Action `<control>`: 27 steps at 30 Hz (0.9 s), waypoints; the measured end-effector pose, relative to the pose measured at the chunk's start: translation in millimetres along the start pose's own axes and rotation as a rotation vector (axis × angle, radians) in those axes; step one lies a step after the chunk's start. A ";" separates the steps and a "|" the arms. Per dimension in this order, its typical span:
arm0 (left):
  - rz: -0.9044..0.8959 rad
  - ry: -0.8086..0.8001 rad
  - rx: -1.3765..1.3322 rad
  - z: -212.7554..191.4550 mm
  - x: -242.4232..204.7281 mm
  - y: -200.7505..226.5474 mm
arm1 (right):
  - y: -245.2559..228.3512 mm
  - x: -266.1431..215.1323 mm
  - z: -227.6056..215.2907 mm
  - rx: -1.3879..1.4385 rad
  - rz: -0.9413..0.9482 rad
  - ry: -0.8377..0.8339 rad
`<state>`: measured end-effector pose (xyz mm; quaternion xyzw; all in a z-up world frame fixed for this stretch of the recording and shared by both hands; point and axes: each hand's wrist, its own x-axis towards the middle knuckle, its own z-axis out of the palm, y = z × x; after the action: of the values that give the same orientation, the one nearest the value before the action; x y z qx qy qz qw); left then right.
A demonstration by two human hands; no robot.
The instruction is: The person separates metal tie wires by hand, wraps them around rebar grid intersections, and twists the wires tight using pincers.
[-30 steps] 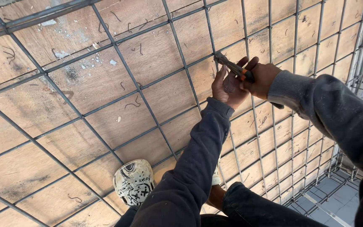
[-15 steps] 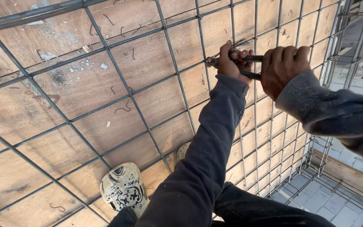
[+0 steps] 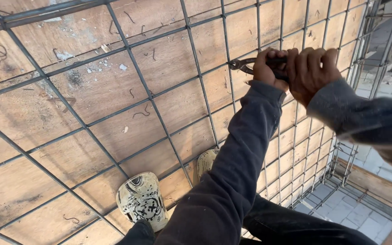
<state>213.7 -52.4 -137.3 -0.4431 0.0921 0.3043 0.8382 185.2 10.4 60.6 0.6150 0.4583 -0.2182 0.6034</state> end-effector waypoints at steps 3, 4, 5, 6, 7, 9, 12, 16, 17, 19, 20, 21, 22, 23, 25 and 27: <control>-0.016 -0.005 -0.008 28.5 -13.1 3.2 | 10.7 15.0 9.4 -0.439 -0.092 0.381; -0.018 0.083 0.042 52.0 -36.1 11.2 | 13.6 30.5 13.8 -0.312 -0.090 0.302; -0.019 0.173 0.091 75.2 -59.1 17.7 | 16.4 46.3 18.2 -0.187 -0.088 0.220; -0.032 0.184 0.103 74.2 -73.8 18.6 | 12.3 45.6 25.9 -0.169 -0.081 0.213; -0.051 0.237 0.151 73.8 -89.5 18.1 | 9.0 43.2 33.9 0.038 -0.043 0.053; -0.056 0.249 0.215 62.4 -81.6 18.7 | 11.6 45.7 29.3 0.240 0.000 -0.061; -0.051 0.073 0.171 10.2 -37.5 25.6 | 6.8 45.7 18.3 0.226 -0.017 0.002; -0.033 -0.026 0.052 -20.1 10.8 32.2 | 8.9 35.3 19.9 0.128 -0.031 0.102; -0.023 -0.042 0.024 -22.2 18.6 34.1 | 8.0 30.5 25.5 0.037 -0.040 0.156; -0.030 -0.018 0.020 -28.6 3.3 31.6 | -6.1 12.9 33.9 -0.216 -0.080 0.308; -0.011 -0.042 0.005 -20.4 9.9 35.9 | -8.3 12.5 27.3 -0.511 -0.112 0.496; -0.011 -0.058 0.022 6.8 1.5 34.3 | 0.1 27.7 24.1 -0.505 -0.099 0.516; -0.018 -0.010 -0.004 27.8 -15.4 35.1 | 2.5 41.9 23.9 -0.375 -0.112 0.456; -0.023 0.037 -0.030 48.1 -31.9 34.4 | 4.8 56.4 24.2 -0.245 -0.125 0.394; -0.036 0.030 0.029 31.4 -53.2 25.3 | 16.0 65.7 35.5 0.224 -0.076 0.073; -0.044 -0.045 0.098 28.7 -31.8 17.6 | 41.9 72.6 23.3 0.673 -0.023 -0.185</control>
<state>174.6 -35.6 -118.9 -0.3963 0.0782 0.2906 0.8674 261.7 16.5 19.5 0.7518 0.3112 -0.4187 0.4033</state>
